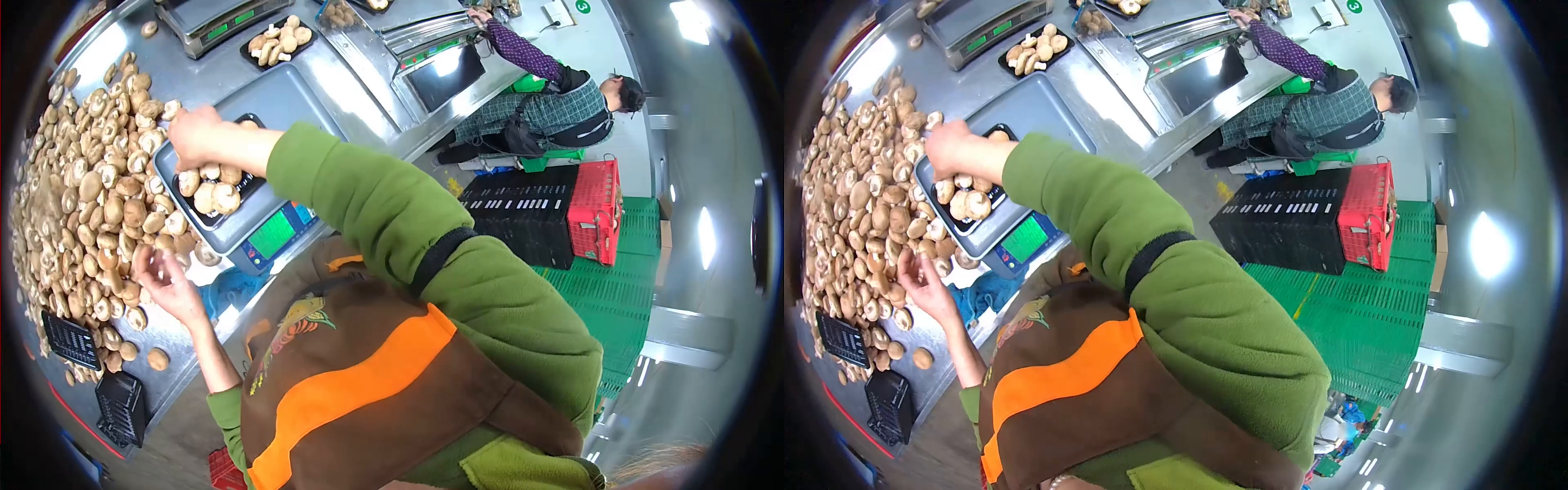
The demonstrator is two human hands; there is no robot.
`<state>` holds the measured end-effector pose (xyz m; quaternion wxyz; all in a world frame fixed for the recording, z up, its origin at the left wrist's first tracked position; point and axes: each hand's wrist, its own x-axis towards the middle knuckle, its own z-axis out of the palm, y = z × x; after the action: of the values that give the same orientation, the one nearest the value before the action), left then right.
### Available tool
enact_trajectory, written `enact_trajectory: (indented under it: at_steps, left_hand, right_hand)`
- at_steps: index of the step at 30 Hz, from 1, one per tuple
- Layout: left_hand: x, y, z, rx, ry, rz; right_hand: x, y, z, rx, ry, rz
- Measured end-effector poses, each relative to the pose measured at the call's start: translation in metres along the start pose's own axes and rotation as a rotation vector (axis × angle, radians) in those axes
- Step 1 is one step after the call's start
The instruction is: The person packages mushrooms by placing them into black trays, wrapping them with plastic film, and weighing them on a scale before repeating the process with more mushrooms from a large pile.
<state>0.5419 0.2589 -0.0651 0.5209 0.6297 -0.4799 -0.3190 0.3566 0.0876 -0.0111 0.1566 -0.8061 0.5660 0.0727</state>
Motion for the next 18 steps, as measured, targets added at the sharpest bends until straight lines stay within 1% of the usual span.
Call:
enact_trajectory:
  at_steps: [1,2,3,4,6,7,9,10,12,14,15,16,17,18]
  left_hand:
    - [-0.002,-0.001,0.008,0.015,-0.05,-0.005]
    - [-0.003,0.002,0.015,0.028,-0.101,-0.01]
    - [-0.008,0.026,0.024,-0.054,-0.183,-0.098]
    - [-0.008,0.027,0.03,-0.022,-0.248,-0.028]
    - [-0.01,0.039,0.039,0.216,-0.333,0.173]
    - [-0.012,0.049,0.043,0.212,-0.37,0.136]
    - [-0.013,0.043,0.052,0.299,-0.332,0.263]
    - [-0.011,0.041,0.056,0.347,-0.306,0.331]
    - [-0.003,0.041,0.059,0.369,-0.312,0.317]
    - [0.002,0.044,0.06,0.438,-0.324,0.352]
    - [0.007,0.045,0.061,0.497,-0.355,0.338]
    - [0.01,0.052,0.062,0.525,-0.37,0.323]
    - [0.012,0.054,0.063,0.5,-0.391,0.309]
    - [0.015,0.055,0.064,0.475,-0.411,0.299]
  right_hand:
    - [0.016,0.006,0.022,0.074,0.06,0.019]
    - [0.016,0.012,0.025,0.069,0.074,0.019]
    - [0.013,0.016,0.023,0.203,0.114,0.024]
    - [0.012,0.02,0.022,0.335,0.151,0.028]
    - [0.007,0.026,0.019,0.374,0.157,0.003]
    - [0.004,0.024,0.017,0.351,0.154,0.027]
    - [0.01,0.022,0.024,0.36,0.186,0.075]
    - [0.018,0.025,0.026,0.375,0.159,0.026]
    - [0.021,0.041,0.029,0.497,0.231,-0.051]
    - [-0.005,0.062,0.01,0.691,0.412,-0.06]
    - [-0.019,0.074,0.004,0.811,0.442,-0.02]
    - [-0.034,0.092,0.001,0.831,0.423,-0.02]
    - [-0.052,0.107,0.0,0.943,0.336,0.013]
    - [-0.076,0.115,-0.005,0.947,0.354,0.067]
